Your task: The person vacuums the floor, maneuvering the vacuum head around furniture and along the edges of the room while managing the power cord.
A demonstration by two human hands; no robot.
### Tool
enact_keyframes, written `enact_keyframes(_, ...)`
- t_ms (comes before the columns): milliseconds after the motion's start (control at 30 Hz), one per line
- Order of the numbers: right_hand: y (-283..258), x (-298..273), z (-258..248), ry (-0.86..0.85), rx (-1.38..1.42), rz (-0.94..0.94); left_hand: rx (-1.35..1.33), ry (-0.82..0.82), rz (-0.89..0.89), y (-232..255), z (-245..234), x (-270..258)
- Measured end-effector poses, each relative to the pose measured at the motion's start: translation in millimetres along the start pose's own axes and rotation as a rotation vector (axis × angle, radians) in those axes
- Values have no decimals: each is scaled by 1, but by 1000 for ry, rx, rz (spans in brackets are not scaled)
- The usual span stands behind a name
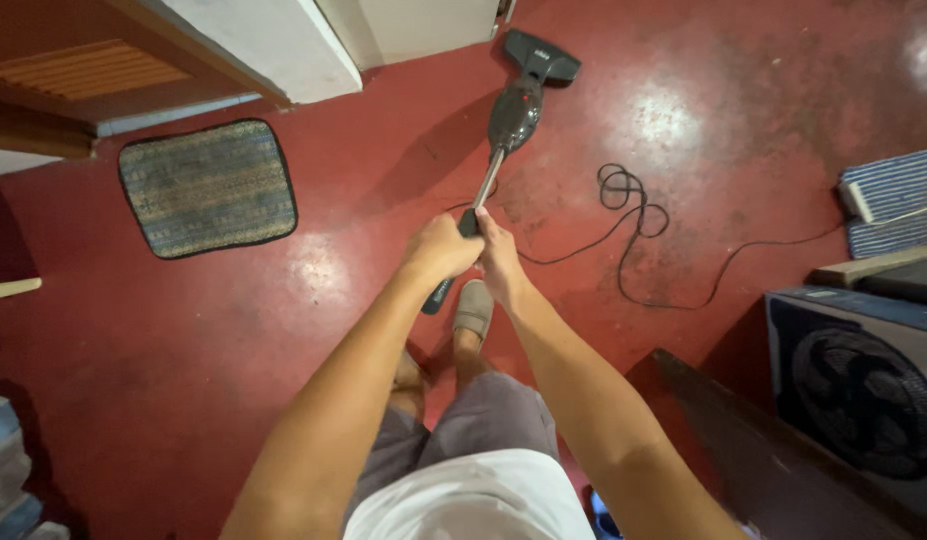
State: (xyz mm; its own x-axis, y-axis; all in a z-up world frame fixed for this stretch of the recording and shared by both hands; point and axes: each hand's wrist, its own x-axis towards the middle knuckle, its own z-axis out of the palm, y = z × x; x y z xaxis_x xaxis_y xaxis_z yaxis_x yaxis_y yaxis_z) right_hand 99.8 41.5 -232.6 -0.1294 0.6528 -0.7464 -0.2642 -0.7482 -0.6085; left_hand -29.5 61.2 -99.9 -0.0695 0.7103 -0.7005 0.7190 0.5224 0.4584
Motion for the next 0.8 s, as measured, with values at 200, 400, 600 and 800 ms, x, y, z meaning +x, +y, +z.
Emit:
enact_keyframes(200,22,15,-2,-260,-13,-114,-192,-59,-203,-3,-8,26)
enact_keyframes(400,73,123,-27,5,-294,-343,162,103,84,-58,6,66)
enact_keyframes(600,145,288,-49,52,-373,-390,115,18,38,-90,-9,71)
enact_keyframes(800,150,361,-43,141,-345,-307,92,-1,108,-104,-16,69)
